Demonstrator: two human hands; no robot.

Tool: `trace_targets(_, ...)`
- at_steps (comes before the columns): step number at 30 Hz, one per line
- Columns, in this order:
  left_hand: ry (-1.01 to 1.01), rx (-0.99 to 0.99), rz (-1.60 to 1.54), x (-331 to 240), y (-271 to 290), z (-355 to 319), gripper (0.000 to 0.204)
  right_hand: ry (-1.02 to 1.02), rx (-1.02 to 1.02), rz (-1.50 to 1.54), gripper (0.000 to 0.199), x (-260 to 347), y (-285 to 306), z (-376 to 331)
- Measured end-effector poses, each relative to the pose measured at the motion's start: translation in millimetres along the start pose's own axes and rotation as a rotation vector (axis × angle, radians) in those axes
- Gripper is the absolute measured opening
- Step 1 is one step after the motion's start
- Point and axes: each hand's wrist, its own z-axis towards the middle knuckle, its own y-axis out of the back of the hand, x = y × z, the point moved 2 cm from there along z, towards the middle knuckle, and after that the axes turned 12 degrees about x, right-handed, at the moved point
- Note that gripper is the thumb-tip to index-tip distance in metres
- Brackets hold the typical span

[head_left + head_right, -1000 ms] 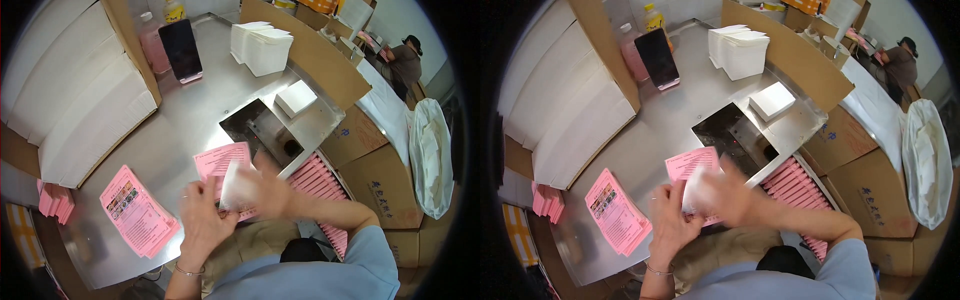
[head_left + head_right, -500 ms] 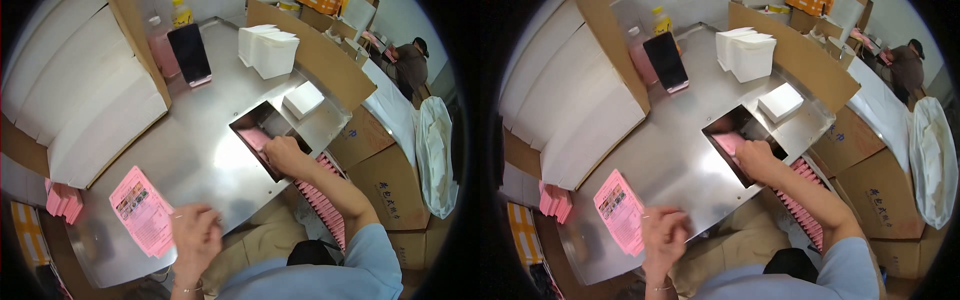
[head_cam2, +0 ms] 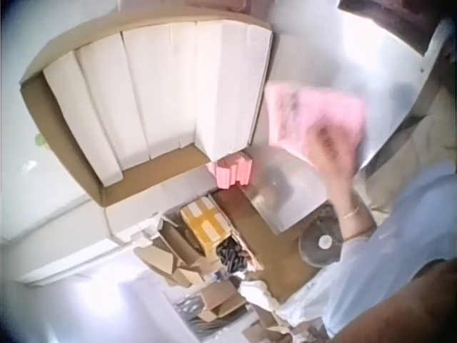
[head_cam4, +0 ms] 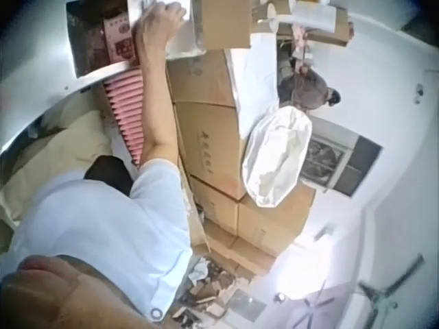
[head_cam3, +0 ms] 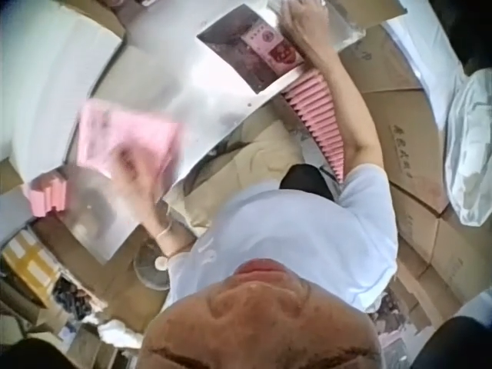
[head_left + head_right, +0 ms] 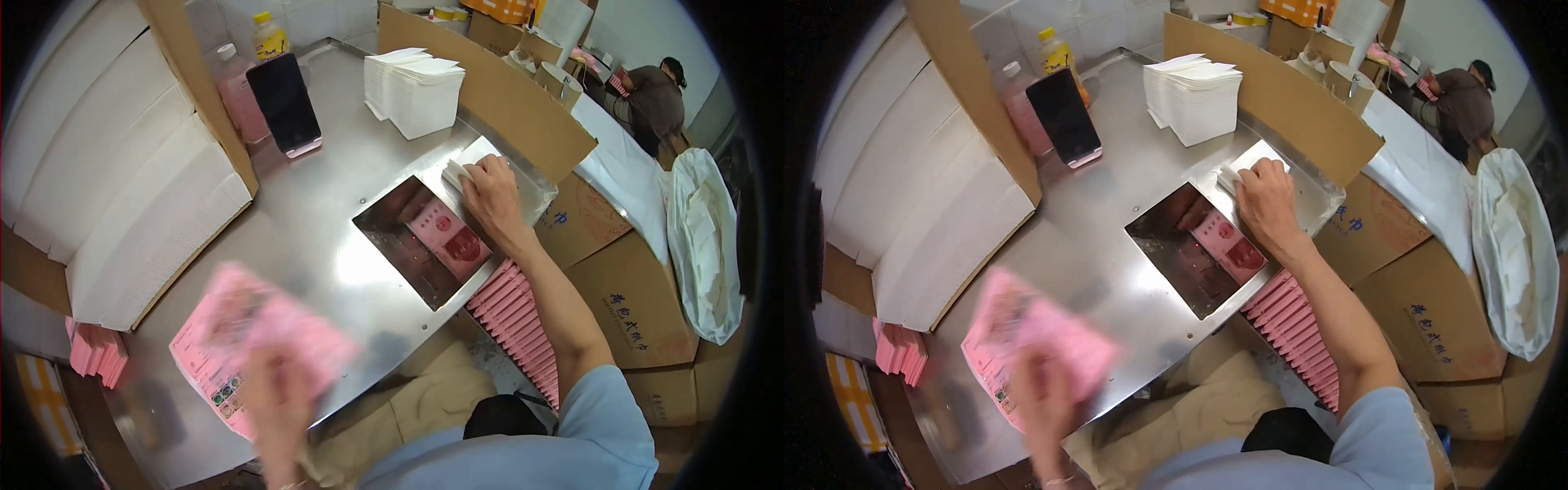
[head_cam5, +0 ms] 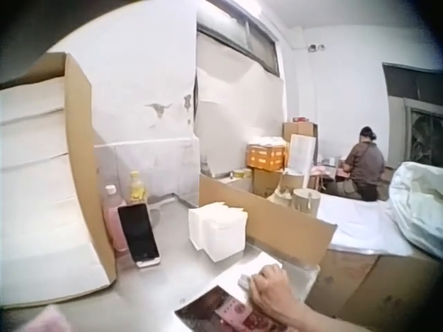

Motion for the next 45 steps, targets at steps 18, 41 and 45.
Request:
trace_targets(18, -0.238, -0.121, 0.385, -22.8, -82.6, 31.6, 0.078, 0.633, 0.399, 0.234, 0.031, 191.7, 27.4, -66.6)
trace_targets(41, -0.364, 0.237, 0.355, -27.7, -78.6, 11.5, 0.057, 0.218, 0.027, 0.267, 0.041, 49.0, 26.0, -24.6)
trace_targets(45, -0.203, 0.203, 0.353, -27.6, -50.6, 20.2, 0.068, 0.868, 0.159, 0.36, 0.033, 174.7, 74.1, -116.1)
